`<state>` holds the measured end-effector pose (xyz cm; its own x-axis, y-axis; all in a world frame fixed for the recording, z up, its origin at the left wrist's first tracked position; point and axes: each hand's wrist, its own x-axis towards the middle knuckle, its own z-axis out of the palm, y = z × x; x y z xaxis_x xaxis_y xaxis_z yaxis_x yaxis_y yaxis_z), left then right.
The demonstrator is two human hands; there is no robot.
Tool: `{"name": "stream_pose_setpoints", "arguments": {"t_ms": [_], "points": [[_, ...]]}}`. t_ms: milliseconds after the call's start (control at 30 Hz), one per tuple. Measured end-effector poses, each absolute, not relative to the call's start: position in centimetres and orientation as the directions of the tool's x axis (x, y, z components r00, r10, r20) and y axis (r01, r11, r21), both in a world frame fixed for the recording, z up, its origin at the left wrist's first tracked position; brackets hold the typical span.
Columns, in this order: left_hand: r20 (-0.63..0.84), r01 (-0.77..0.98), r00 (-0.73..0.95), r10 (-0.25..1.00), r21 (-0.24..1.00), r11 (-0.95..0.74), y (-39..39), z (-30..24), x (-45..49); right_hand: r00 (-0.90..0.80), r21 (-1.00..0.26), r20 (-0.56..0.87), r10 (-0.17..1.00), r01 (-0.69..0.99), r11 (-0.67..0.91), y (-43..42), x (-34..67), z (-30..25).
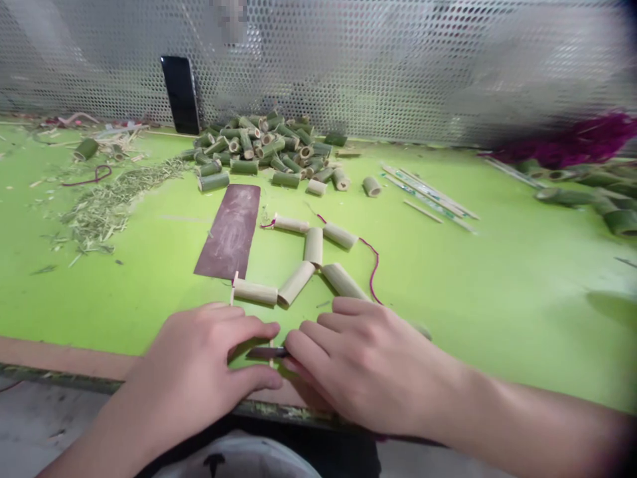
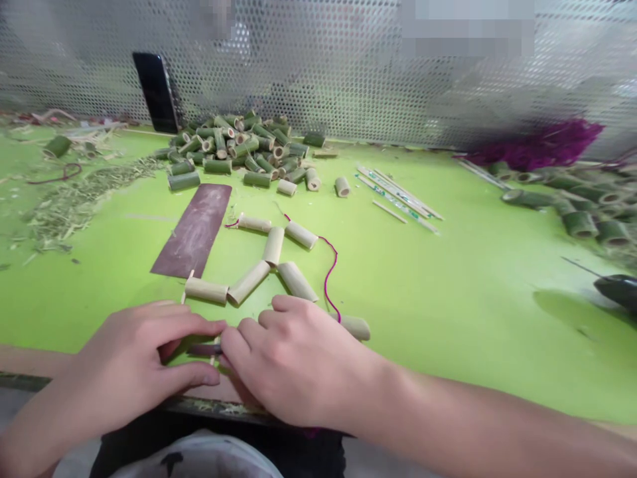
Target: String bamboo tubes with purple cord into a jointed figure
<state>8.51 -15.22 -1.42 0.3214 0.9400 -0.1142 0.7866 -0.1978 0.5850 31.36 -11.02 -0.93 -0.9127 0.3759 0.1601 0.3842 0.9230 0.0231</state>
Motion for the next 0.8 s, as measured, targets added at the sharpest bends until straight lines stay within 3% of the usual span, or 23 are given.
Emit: {"name": "stream_pose_setpoints", "arguments": {"t_ms": [100,800], "points": [[-0.115,0.790,0.316,0.942,0.581,-0.194,-15.28,-1.50,8.41,-0.903,0.059,0.211,0.374,0.394,0.917,-11.18,31.67,-0.99],[-0.132,0.757,0.358,0.925,0.620,-0.204,-15.31,-1.84,8.02,-0.925,0.050,0.113,0.362,0.370,0.928,-10.92,31.10,-0.86]]}}
